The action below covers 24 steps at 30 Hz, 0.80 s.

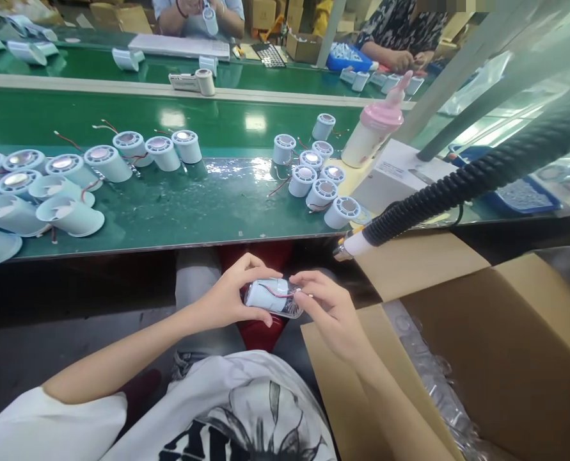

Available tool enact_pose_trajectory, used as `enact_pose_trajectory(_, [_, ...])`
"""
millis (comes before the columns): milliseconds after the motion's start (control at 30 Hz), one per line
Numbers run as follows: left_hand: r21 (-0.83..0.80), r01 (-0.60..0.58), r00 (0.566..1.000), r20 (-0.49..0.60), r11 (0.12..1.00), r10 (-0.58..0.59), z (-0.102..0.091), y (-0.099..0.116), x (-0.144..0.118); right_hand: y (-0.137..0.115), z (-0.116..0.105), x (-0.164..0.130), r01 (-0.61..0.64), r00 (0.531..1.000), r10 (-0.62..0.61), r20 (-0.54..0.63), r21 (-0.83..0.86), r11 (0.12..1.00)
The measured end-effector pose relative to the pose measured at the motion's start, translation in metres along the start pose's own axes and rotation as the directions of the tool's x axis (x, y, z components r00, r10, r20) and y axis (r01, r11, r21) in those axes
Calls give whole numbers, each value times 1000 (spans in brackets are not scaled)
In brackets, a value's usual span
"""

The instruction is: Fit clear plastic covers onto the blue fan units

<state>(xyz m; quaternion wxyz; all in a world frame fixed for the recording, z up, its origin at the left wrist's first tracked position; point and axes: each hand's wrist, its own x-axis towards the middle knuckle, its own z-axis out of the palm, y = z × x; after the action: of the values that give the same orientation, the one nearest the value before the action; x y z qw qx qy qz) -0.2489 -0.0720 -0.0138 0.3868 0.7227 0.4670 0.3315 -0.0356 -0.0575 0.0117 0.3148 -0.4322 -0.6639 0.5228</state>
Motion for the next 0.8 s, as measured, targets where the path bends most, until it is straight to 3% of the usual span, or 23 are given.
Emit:
enact_pose_trajectory(133, [-53, 2, 996, 91, 999, 3, 0, -2, -2, 10, -1, 1, -41, 998, 49, -42, 174, 984])
enact_pose_trajectory(233, [-257, 154, 973, 209, 954, -100, 1, 2, -4, 16, -5, 1, -45, 999, 42, 14, 259, 965])
enact_pose_trajectory(333, [-479, 300, 948, 242, 825, -205, 3, 6, -7, 19, -7, -3, 135, 985, -140, 99, 52, 989])
enact_pose_trajectory(467, [-594, 357, 933, 260, 721, -249, 3, 9, -10, 21, -8, -12, 342, 939, -325, 111, -226, 912])
enact_pose_trajectory(567, [-539, 347, 931, 297, 768, -212, 0, 12, -11, 23, -9, -14, 345, 937, -326, 128, -173, 923])
enact_pose_trajectory(667, [-445, 259, 950, 277, 857, -143, -5, 15, -11, 23, -11, -16, 253, 960, -242, 138, -68, 965])
enact_pose_trajectory(800, [-388, 137, 970, 240, 912, -43, -8, 14, -10, 20, -13, -17, 121, 981, -122, 149, 16, 993])
